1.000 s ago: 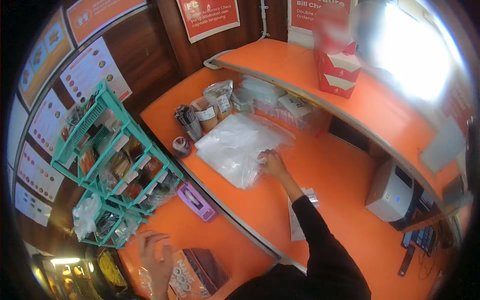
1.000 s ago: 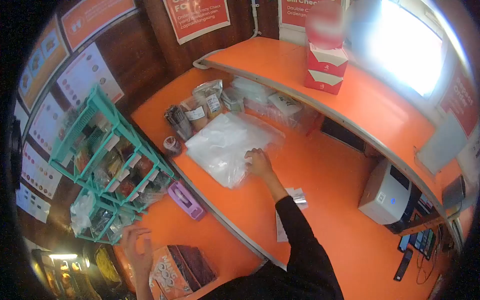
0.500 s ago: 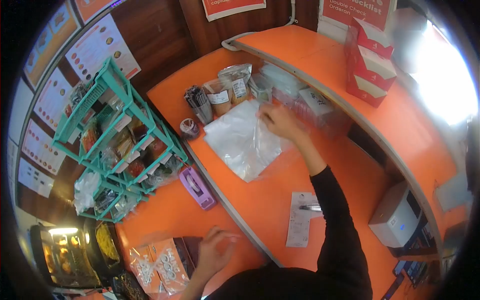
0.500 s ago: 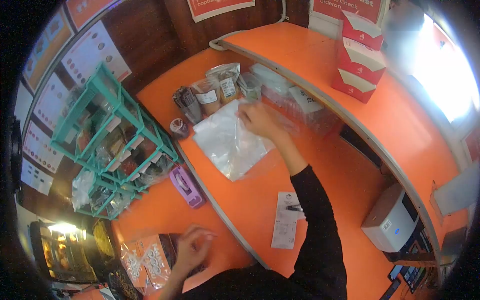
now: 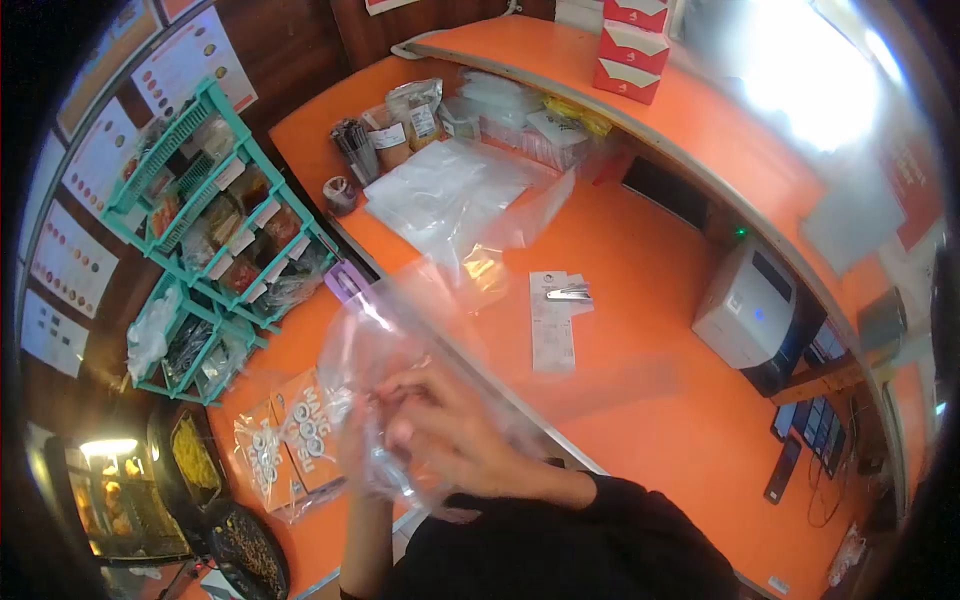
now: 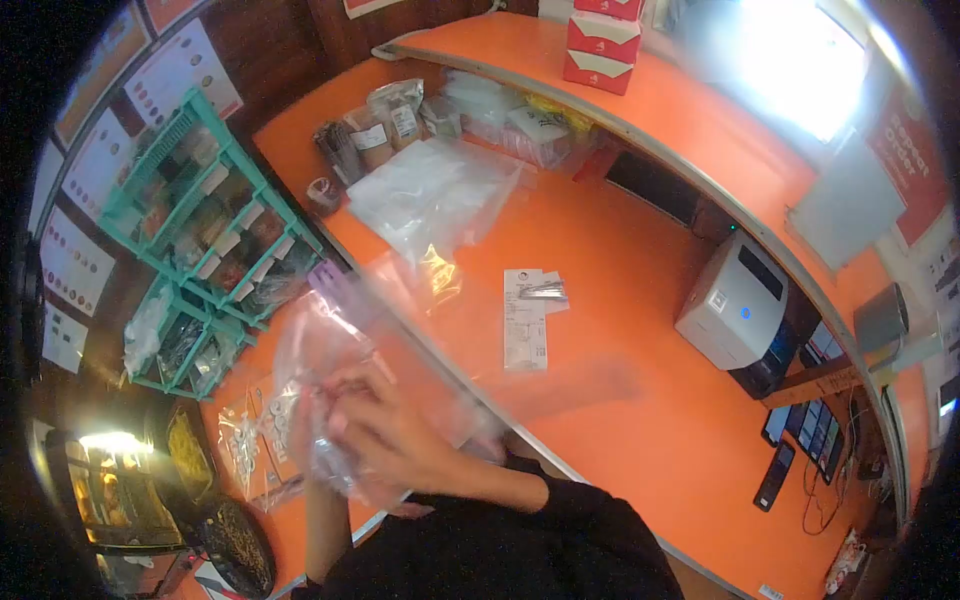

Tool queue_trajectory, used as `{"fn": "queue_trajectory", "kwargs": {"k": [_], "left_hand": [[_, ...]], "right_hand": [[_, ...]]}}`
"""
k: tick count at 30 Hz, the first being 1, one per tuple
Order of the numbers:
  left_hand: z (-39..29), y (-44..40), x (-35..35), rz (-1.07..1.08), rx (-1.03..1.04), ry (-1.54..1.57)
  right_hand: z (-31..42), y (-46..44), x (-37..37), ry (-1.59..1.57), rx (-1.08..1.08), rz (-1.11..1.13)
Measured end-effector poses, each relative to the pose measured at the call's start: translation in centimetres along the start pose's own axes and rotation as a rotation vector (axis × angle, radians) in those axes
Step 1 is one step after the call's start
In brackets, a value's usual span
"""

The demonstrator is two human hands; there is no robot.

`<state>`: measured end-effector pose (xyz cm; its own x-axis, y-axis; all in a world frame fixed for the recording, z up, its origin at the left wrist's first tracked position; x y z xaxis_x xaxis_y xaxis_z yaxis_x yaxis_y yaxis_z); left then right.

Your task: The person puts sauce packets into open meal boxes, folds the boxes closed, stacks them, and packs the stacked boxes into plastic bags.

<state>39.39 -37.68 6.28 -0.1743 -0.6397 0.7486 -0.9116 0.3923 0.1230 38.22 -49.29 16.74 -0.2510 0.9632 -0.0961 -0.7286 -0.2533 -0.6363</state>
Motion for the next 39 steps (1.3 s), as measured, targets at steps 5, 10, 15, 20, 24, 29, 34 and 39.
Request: {"fn": "queue_trajectory", "kwargs": {"k": [5,10,15,20,24,29,34,39], "left_hand": [[-1.2,12.0,-6.0,-0.242,0.033,-0.149],[-1.4,24.6,-11.3,-0.537,0.107,-0.268],[-1.4,35.0,-14.0,-0.744,0.191,-0.319],[-1.4,41.7,-15.2,-0.855,0.258,-0.386],[-1.8,44.1,-15.2,-0.868,0.303,-0.477],[-0.7,40.1,-14.1,-0.914,0.261,-0.866],[7.4,26.1,-1.6,-0.548,-0.123,-0.686],[9.3,23.1,-2.1,-0.532,-0.205,-0.861]], "right_hand": [[-8.5,3.3,-3.4,0.272,0.158,-0.492],[-13.0,11.9,18.7,-1.081,0.900,0.145],[-0.5,18.6,22.6,-1.828,0.616,0.515],[7.1,19.9,17.4,-1.156,0.324,0.952],[1.5,21.3,14.4,-1.154,0.482,0.575],[2.8,18.9,11.2,-0.843,0.459,0.410],[2.6,19.7,14.1,-0.074,0.448,0.732],[1.7,19.8,9.2,-0.016,0.417,0.895]]}}
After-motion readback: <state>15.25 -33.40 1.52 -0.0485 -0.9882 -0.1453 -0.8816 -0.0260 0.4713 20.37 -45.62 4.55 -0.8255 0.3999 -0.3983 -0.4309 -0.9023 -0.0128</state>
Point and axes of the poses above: each hand's wrist, its own y-axis away from the middle knuckle, its own x-axis out of the palm, z = x × y, the point moved 10 cm from there along -y, towards the middle knuckle, and after that the axes turned 5 degrees about -x, right-handed, at the moved point
